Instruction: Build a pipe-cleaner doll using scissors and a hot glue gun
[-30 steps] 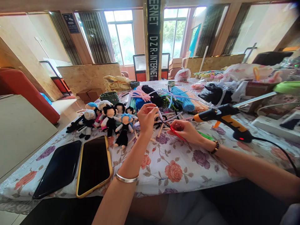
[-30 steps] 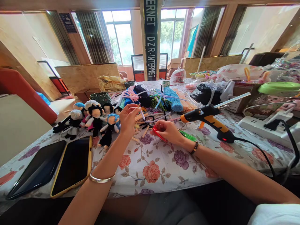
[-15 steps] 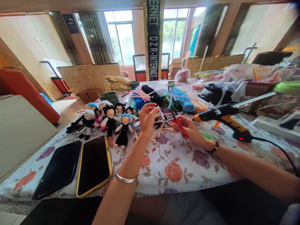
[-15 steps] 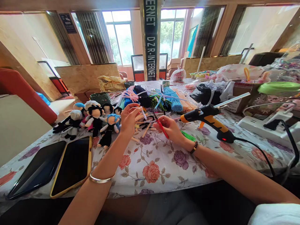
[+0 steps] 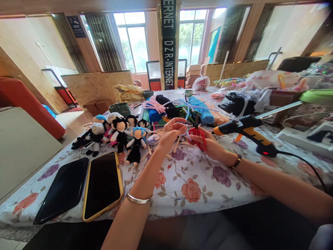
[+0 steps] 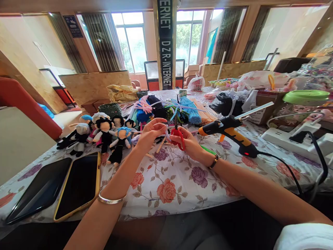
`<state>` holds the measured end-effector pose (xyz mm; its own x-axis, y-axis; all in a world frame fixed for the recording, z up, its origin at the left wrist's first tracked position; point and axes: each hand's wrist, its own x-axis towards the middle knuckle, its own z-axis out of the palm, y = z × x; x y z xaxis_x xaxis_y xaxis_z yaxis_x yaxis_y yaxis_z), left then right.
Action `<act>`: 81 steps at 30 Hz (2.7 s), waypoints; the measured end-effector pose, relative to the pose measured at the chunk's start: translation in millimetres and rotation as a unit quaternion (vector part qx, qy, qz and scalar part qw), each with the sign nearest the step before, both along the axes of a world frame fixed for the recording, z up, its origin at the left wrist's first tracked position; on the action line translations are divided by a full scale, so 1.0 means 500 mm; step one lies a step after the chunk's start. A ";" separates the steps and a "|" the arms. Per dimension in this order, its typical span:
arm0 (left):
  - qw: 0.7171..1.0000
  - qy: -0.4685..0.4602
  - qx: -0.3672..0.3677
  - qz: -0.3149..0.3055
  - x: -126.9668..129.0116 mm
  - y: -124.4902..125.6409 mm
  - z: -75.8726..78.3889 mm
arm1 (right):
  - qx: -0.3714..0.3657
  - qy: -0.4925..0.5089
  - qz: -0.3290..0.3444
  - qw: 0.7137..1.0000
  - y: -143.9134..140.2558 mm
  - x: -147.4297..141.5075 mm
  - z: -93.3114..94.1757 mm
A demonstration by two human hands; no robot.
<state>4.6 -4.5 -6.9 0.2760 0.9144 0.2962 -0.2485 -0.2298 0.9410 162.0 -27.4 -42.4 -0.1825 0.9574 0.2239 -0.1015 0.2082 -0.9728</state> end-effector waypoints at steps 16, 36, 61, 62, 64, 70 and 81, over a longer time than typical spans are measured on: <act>1.000 0.030 -0.001 -0.001 0.008 -0.009 0.004 | 0.039 -0.006 -0.071 0.997 -0.002 -0.001 -0.001; 0.986 0.090 0.080 0.112 0.008 0.006 -0.014 | 0.165 -0.057 -0.174 0.969 -0.012 -0.009 -0.012; 0.977 0.025 0.131 0.168 -0.005 0.003 0.012 | 0.076 -0.147 0.014 0.986 -0.004 0.005 0.009; 0.976 0.029 0.131 0.169 -0.005 0.002 0.012 | 0.075 -0.143 0.015 0.987 -0.002 0.005 0.007; 0.976 0.038 0.132 0.171 -0.004 0.002 0.012 | 0.074 -0.138 0.017 0.988 -0.001 0.006 0.004; 0.974 0.053 0.135 0.176 -0.006 -0.001 0.014 | 0.091 -0.161 -0.003 0.983 0.000 0.010 0.001; 0.972 0.067 0.139 0.177 -0.006 -0.001 0.012 | 0.093 -0.161 -0.007 0.983 0.000 0.008 0.003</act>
<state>1.4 -4.8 -0.8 0.0112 0.8490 0.5283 0.0123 -0.5284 0.8489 166.2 -27.2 -41.1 -0.2591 0.9086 0.3277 0.2091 0.3840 -0.8993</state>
